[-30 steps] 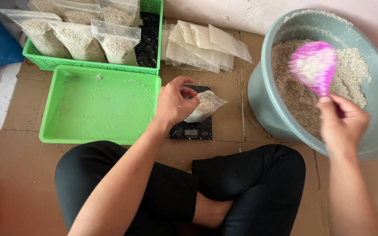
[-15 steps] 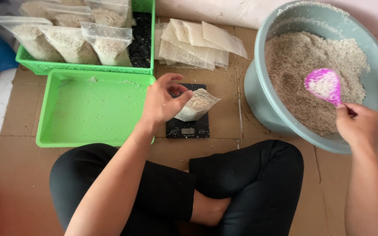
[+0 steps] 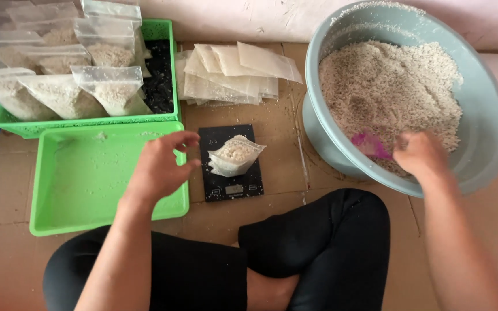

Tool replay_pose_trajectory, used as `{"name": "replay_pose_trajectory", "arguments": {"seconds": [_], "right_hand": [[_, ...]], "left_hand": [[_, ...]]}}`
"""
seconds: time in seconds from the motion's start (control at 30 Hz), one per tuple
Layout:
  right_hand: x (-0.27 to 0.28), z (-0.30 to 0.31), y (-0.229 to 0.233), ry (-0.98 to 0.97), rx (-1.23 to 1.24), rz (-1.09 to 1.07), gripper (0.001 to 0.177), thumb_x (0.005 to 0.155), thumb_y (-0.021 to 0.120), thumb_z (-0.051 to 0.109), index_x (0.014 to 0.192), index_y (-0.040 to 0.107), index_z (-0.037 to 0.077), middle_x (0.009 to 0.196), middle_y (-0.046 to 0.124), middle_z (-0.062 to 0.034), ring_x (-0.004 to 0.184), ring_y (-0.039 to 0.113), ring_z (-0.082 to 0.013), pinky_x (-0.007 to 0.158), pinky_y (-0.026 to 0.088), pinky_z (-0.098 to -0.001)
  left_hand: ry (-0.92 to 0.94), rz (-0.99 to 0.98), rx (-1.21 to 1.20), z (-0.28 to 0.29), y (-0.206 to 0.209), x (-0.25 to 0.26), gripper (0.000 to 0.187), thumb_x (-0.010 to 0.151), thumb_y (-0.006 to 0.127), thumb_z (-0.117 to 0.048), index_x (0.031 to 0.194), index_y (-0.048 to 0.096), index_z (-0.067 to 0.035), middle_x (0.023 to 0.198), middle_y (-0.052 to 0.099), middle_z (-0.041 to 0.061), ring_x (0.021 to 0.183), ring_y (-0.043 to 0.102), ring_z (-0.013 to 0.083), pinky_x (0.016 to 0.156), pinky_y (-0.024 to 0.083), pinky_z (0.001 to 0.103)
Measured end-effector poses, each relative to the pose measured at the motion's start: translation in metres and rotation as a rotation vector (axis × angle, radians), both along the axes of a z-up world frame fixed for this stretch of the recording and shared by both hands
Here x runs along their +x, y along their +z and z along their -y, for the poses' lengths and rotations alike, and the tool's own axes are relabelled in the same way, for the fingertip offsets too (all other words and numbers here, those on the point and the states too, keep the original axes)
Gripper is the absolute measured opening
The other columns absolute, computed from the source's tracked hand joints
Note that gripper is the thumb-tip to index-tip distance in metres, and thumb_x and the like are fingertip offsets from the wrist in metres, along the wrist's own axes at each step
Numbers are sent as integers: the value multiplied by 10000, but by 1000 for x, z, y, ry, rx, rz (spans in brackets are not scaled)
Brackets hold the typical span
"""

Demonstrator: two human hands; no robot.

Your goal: Scooping grains from a large basin into small plastic bags and weighing them on a digital scale.

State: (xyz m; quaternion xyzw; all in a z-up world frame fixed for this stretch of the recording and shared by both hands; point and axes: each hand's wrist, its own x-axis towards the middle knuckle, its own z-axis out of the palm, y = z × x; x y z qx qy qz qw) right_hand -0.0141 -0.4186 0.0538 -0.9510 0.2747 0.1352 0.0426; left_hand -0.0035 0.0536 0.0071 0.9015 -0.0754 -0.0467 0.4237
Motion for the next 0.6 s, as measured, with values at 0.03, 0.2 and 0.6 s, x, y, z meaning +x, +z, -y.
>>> {"name": "replay_pose_trajectory", "arguments": {"seconds": [0.03, 0.2, 0.6], "right_hand": [[-4, -12, -1, 1, 4, 2, 380, 1000, 512, 177, 1367, 604, 144, 1335, 607, -206, 590, 691, -279, 923, 557, -471], [-18, -124, -2, 622, 499, 838, 172, 844, 755, 170, 1015, 760, 182, 896, 751, -15, 887, 694, -254, 801, 539, -343], [17, -191, -90, 786, 986, 798, 181, 803, 784, 43, 981, 756, 66, 843, 728, -79, 678, 689, -190, 578, 537, -284]], "left_hand": [[1, 2, 4, 2, -4, 1, 480, 700, 771, -136, 1173, 701, -167, 1016, 763, -26, 901, 677, 126, 773, 517, 319], [-48, -50, 27, 11, -8, 7, 476, 713, 766, -62, 1170, 686, -166, 907, 770, 31, 910, 722, 214, 776, 579, 345], [-169, 54, 33, 19, -31, 21, 431, 760, 746, -98, 1179, 679, -168, 858, 774, 19, 872, 739, 240, 781, 587, 402]]}}
